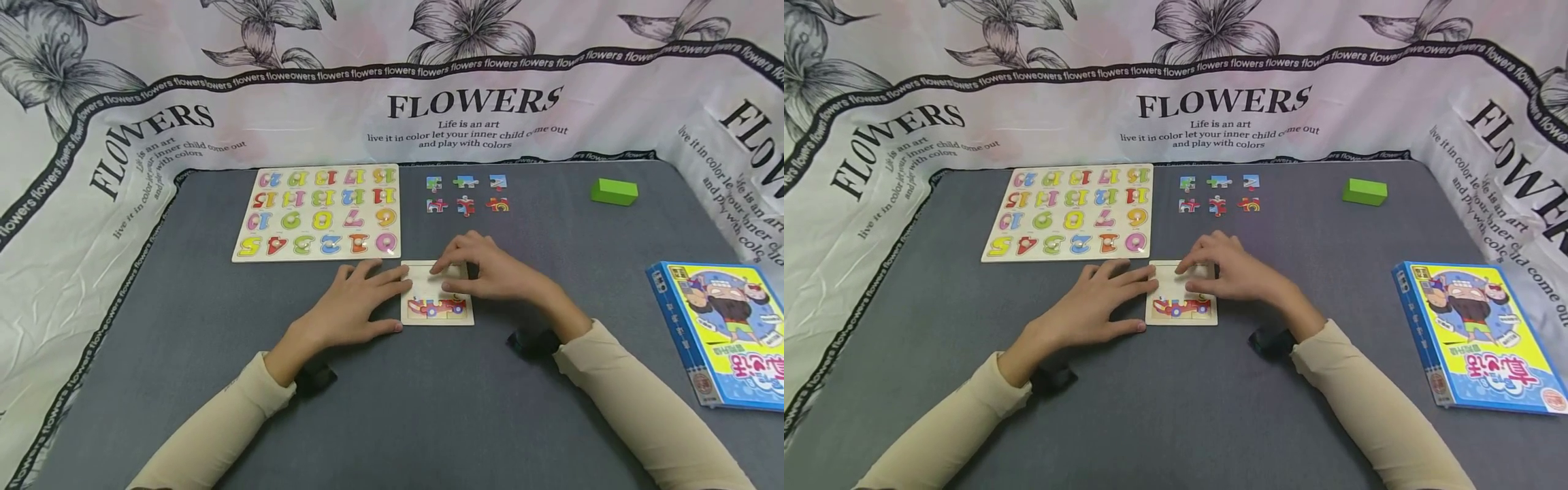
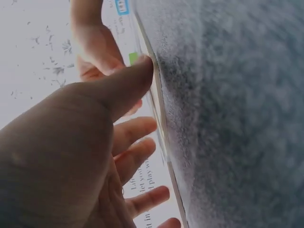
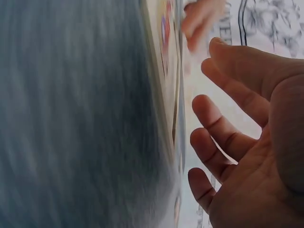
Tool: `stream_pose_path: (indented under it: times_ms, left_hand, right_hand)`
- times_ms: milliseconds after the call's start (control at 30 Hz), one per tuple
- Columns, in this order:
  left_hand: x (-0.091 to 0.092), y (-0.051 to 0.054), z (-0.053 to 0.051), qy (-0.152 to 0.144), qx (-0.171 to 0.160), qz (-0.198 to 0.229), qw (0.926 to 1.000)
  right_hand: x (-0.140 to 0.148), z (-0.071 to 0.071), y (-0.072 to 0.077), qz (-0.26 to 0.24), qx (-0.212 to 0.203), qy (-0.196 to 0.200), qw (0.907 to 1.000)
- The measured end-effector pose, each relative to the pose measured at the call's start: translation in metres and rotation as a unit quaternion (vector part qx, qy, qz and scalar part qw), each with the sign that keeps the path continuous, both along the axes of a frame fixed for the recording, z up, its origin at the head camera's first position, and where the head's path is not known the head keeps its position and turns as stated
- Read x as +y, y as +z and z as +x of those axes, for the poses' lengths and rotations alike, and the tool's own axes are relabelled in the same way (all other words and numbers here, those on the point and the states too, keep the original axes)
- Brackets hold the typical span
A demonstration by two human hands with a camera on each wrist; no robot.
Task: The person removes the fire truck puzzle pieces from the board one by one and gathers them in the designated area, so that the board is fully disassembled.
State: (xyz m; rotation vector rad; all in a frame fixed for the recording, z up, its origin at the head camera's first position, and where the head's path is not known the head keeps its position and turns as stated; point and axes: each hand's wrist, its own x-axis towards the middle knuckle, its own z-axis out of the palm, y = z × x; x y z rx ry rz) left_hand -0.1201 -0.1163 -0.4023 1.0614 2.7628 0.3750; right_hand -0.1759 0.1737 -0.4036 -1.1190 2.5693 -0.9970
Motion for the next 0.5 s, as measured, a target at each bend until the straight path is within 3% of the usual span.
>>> stream_pose_path:
  times_ms: [200,500]
  left_hand:
    - [0.001,-0.003,0.000,0.007,0.038,-0.003,0.9993]
    - [0.003,-0.006,0.002,0.021,0.026,-0.007,0.9994]
  right_hand:
    - [-0.015,0.011,-0.002,0.026,-0.003,0.028,0.9993]
    - [-0.022,0.018,-0.004,0.050,0.012,0.042,0.9978]
